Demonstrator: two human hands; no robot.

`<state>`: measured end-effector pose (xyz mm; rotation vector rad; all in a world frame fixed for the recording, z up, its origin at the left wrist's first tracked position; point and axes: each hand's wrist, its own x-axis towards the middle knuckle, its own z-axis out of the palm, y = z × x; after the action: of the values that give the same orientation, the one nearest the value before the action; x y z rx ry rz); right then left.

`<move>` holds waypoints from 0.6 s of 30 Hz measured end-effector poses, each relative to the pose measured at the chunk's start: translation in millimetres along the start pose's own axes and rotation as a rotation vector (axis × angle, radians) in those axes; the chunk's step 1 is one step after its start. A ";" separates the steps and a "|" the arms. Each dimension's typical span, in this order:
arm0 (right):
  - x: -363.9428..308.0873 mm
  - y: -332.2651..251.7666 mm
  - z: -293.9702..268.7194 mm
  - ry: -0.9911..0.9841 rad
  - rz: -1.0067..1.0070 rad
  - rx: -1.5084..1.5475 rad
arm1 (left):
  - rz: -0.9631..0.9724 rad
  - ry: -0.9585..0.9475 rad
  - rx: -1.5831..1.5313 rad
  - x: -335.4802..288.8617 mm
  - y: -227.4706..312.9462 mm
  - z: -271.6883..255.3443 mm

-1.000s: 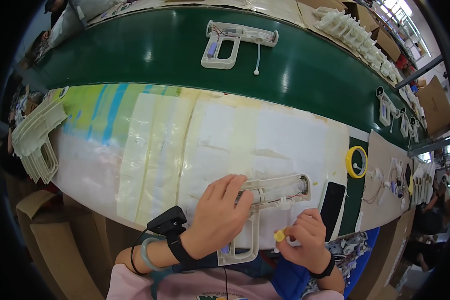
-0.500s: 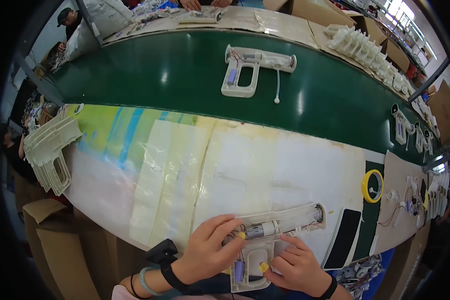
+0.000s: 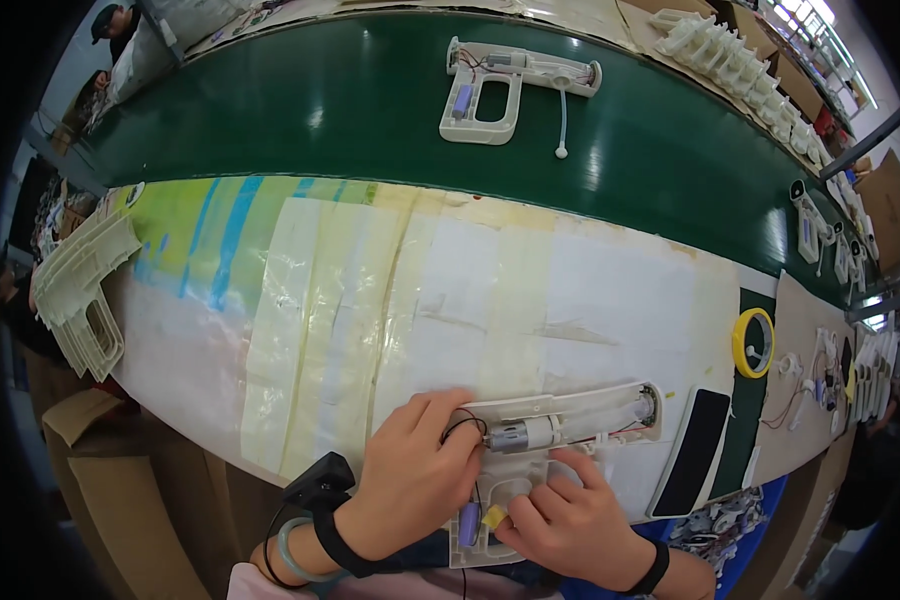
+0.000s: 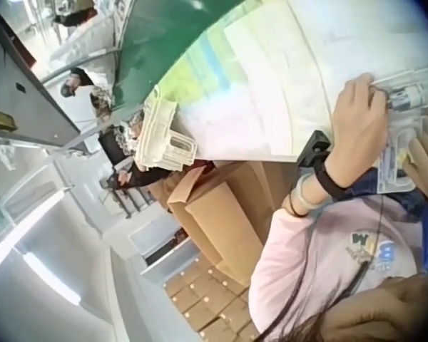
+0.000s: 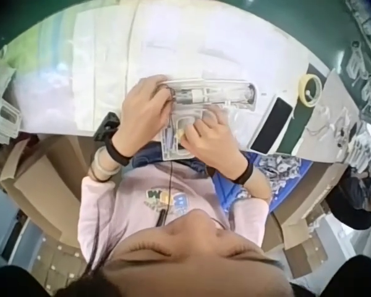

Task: The person assembles a toy gun by placing a battery, motor, and circuit board into the plastic housing. They route a tube through the shell, secure components with tape, and fit the housing halves together before placing it on the conveyor belt.

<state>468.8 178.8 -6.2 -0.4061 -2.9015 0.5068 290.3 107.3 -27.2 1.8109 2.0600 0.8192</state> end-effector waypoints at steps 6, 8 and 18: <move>-0.5 -2.6 0.2 -0.001 -0.011 -0.040 | 0.010 -0.023 -0.092 -2.8 -2.9 -2.7; -1.2 -2.6 0.2 -0.012 -0.004 -0.037 | -0.003 -0.020 -0.113 -3.7 -3.8 -2.1; -0.1 -4.0 -0.5 -0.076 -0.031 -0.105 | -0.005 -0.031 -0.180 -6.1 -7.8 -1.2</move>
<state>468.0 175.3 -4.3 -0.3636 -3.0120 0.3747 284.3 100.7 -31.7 1.7108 1.9042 0.9370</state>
